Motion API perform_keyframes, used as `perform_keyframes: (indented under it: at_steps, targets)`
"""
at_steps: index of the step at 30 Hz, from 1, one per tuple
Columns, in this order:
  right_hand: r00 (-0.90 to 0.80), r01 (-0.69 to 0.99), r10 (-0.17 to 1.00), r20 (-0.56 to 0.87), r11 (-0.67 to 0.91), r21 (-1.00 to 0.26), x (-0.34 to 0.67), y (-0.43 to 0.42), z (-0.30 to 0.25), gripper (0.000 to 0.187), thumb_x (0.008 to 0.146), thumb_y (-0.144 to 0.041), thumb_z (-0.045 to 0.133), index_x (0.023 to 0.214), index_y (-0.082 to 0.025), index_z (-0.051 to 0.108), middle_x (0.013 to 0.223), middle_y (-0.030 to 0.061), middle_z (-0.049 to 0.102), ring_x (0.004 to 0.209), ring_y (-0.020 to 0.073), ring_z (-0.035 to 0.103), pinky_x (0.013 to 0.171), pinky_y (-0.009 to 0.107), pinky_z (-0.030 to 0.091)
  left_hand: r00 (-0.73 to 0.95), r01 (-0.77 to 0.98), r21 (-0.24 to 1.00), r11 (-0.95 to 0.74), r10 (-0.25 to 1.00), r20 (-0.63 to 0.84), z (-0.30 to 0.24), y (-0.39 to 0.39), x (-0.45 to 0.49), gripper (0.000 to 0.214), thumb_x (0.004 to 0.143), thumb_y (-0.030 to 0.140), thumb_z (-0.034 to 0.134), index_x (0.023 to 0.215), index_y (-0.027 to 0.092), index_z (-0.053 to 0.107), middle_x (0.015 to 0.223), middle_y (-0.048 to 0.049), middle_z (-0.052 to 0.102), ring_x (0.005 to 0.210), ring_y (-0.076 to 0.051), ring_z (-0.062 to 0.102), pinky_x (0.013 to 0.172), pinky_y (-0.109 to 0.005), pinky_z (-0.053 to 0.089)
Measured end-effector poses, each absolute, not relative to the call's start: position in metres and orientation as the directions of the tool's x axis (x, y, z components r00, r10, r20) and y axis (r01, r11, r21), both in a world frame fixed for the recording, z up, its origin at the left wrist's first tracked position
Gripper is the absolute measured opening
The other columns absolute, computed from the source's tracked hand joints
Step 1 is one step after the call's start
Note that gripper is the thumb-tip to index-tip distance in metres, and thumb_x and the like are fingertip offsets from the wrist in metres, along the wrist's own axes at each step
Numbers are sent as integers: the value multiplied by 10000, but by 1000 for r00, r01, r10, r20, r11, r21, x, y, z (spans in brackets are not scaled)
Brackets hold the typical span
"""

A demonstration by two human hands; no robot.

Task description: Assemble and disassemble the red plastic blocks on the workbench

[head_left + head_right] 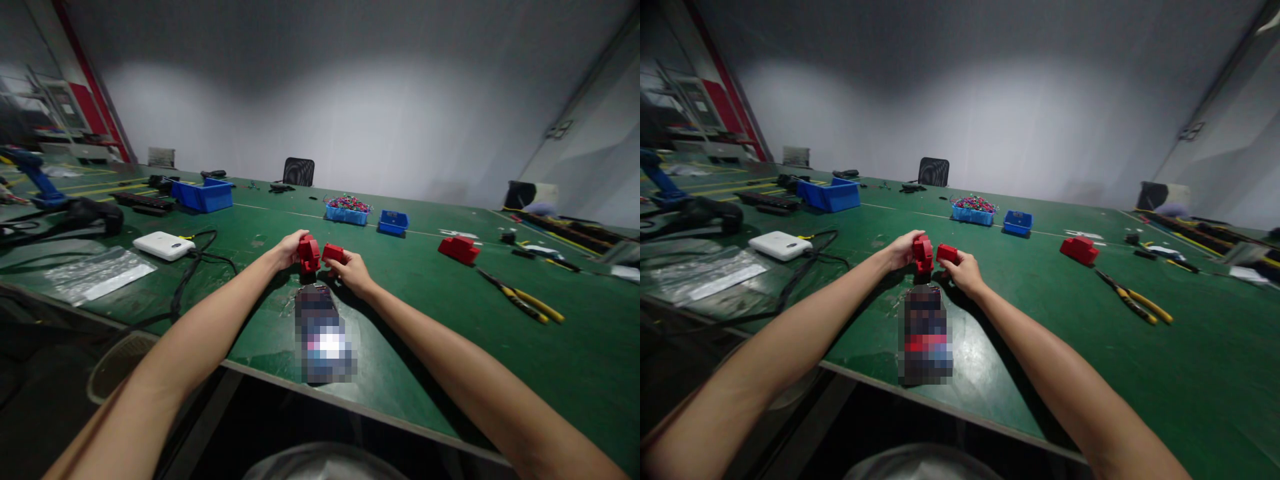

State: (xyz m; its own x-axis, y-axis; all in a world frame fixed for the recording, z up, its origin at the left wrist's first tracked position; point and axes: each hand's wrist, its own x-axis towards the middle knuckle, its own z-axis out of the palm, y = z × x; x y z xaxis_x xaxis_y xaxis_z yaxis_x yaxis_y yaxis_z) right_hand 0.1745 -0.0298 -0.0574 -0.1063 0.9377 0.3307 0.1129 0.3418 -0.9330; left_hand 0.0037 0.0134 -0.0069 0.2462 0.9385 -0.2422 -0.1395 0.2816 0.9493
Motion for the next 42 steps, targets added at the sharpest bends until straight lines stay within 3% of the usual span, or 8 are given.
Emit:
perform_keyframes:
  at_steps: [8, 15, 25, 32, 37, 42]
  targets:
    - [-98, -1, 952, 289, 290, -957, 177, -25, -61, 426, 756, -549, 604, 943, -171, 542, 742, 0, 623, 591, 114, 565, 472, 205, 365, 243, -138, 948, 288, 937, -250, -6, 12, 4, 300, 906, 335, 429, 665, 174, 507, 504, 10, 569, 407, -134, 532, 461, -243, 438]
    - [-159, -293, 970, 186, 133, -947, 182, -21, -59, 407, 642, -476, 756, 817, -176, 543, 658, -41, 555, 511, 75, 492, 458, 197, 355, 260, -139, 951, 276, 937, -233, -10, 16, 3, 309, 906, 336, 430, 661, 170, 518, 494, 13, 569, 402, -131, 537, 448, -237, 439]
    - [-153, -372, 982, 110, 45, -927, 184, -20, -55, 240, 772, -372, 656, 894, -182, 574, 646, -24, 564, 490, 81, 472, 454, 201, 375, 258, -141, 952, 273, 938, -231, -8, 15, 3, 308, 913, 319, 423, 660, 170, 515, 486, 15, 570, 387, -129, 539, 442, -233, 445]
    - [6, -254, 982, 191, 186, -949, 179, -22, -59, 518, 689, -447, 714, 1074, -211, 460, 666, -41, 599, 496, 101, 512, 470, 217, 383, 253, -126, 957, 262, 941, -225, -7, 11, 4, 295, 908, 320, 429, 663, 174, 502, 487, 17, 565, 391, -132, 538, 446, -237, 444]
    - [45, 7, 937, 347, 347, -938, 177, -24, -62, 485, 705, -475, 692, 1035, -176, 499, 768, 15, 657, 612, 134, 590, 560, 251, 456, 237, -124, 956, 264, 944, -230, -8, 13, 4, 296, 908, 334, 432, 672, 174, 511, 496, 20, 565, 394, -124, 529, 448, -233, 437]
    - [94, 275, 829, 551, 511, -815, 175, -31, -59, 465, 788, -434, 628, 1175, -194, 536, 981, 81, 677, 780, 186, 638, 712, 317, 506, 236, -139, 953, 269, 944, -232, -10, 16, 4, 275, 890, 358, 481, 698, 168, 532, 534, 6, 591, 420, -135, 553, 466, -242, 453]
